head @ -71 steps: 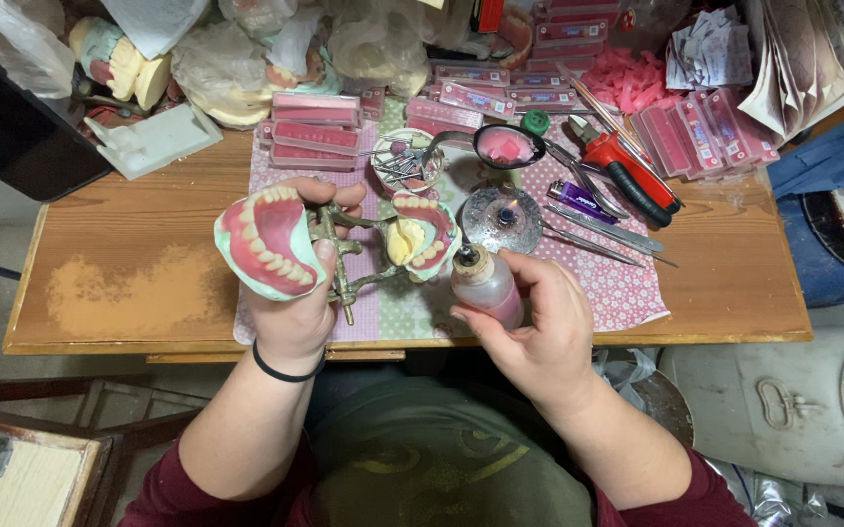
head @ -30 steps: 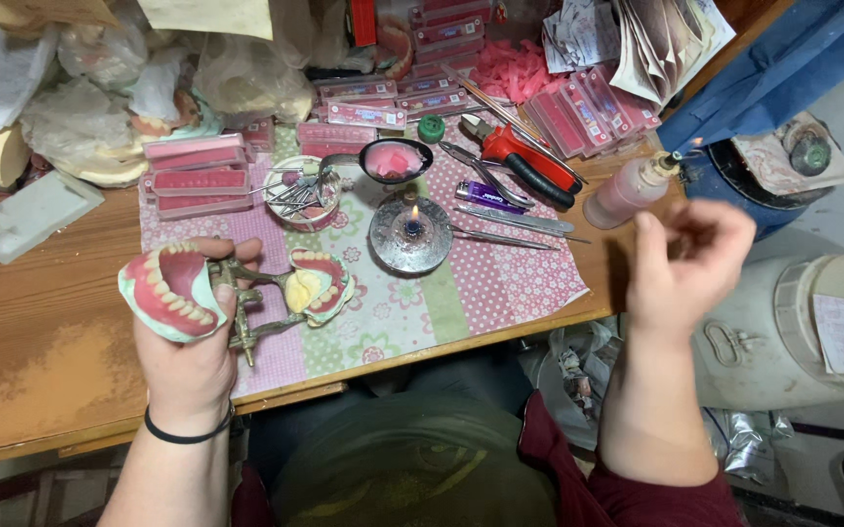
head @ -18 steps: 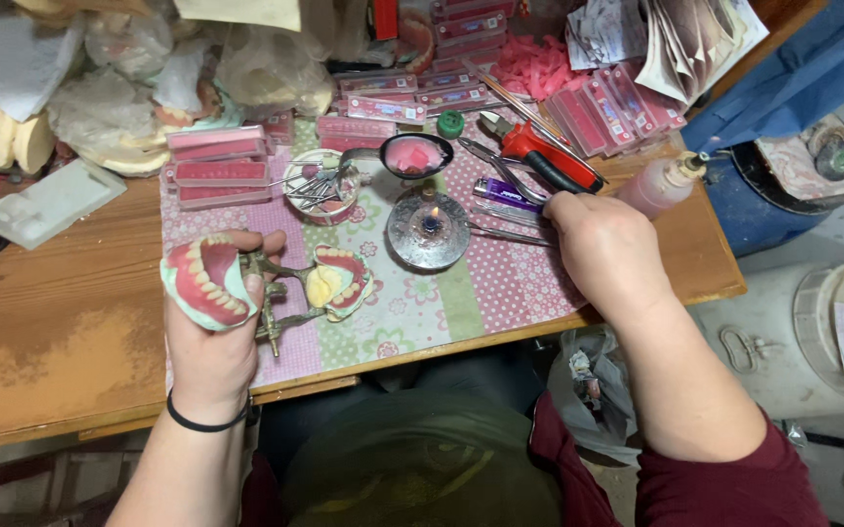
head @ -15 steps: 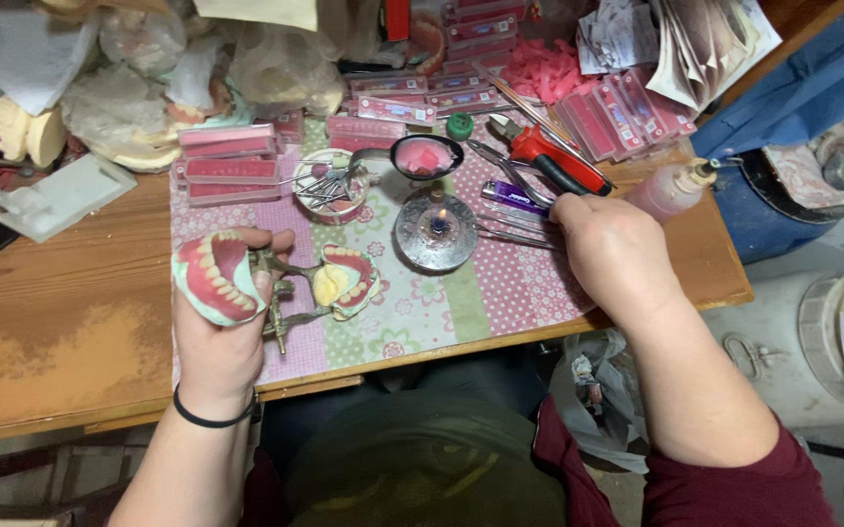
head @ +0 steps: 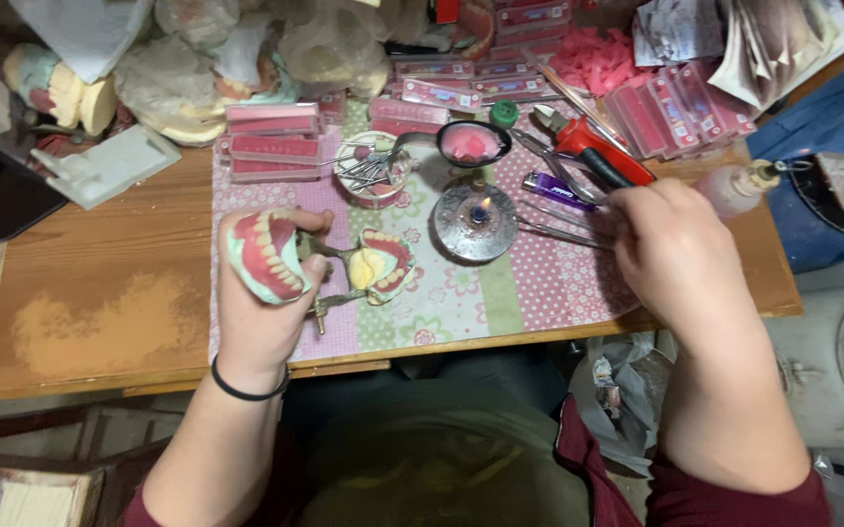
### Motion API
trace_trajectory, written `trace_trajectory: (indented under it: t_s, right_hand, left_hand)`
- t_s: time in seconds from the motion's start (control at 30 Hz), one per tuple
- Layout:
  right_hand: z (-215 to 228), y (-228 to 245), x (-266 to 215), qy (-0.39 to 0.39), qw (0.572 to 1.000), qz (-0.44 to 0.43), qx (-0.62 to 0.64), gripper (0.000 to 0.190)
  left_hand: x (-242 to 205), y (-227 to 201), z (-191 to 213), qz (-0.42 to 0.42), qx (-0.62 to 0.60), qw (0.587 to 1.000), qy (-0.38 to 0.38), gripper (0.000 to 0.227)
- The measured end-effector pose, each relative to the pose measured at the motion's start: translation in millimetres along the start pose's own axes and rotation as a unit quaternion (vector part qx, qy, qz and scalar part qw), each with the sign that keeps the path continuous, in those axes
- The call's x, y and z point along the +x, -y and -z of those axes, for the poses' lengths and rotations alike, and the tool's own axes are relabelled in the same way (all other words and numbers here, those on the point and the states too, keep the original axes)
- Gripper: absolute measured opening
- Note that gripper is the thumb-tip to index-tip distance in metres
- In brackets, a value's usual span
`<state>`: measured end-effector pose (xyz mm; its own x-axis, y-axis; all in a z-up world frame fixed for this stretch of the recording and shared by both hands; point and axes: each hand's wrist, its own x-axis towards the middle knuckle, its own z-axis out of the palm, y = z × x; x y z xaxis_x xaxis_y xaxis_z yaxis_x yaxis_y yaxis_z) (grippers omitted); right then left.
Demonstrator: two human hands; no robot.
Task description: The person works on a dental model, using a metal tool to adjust a wire frame. They then open a drawer to retrieve a wire, cut it with pliers, and use a lighter to heat the wire before bending it with tweezers and fitting it onto the model.
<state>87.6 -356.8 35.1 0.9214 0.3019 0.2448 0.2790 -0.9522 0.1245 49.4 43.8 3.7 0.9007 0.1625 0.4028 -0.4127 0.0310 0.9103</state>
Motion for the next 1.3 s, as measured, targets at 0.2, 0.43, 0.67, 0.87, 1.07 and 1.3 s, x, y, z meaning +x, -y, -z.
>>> trace_trajectory:
  t_s: [0.2,0.43,0.67,0.87,1.07,1.3]
  right_hand:
    - [-7,75,-42,-0.077,0.940,-0.022,0.332,0.031]
    - [-18,161,-45,-0.092,0.943,0.034,0.317,0.033]
    - [-13,173,-42,-0.155,0.968,0.042,0.194,0.033]
    - [-1,178,-44,-0.135,0.982,0.051,0.122,0.041]
    - [7,177,-43,-0.116,0.987,0.073,0.083,0.045]
    - [7,170,-39,-0.051,0.990,0.083,0.100,0.047]
  left_hand:
    - [0,9,4,-0.009,0.014,0.999,0.047,0.044]
    - [3,13,6,0.006,0.008,0.999,0.051,0.044]
    - [1,29,11,0.026,0.015,0.999,0.044,0.037]
    - [2,15,12,0.038,0.019,0.997,0.065,0.030]
    - [3,5,13,0.051,0.022,0.994,0.089,0.028]
    - [3,9,13,0.056,0.021,0.994,0.090,0.025]
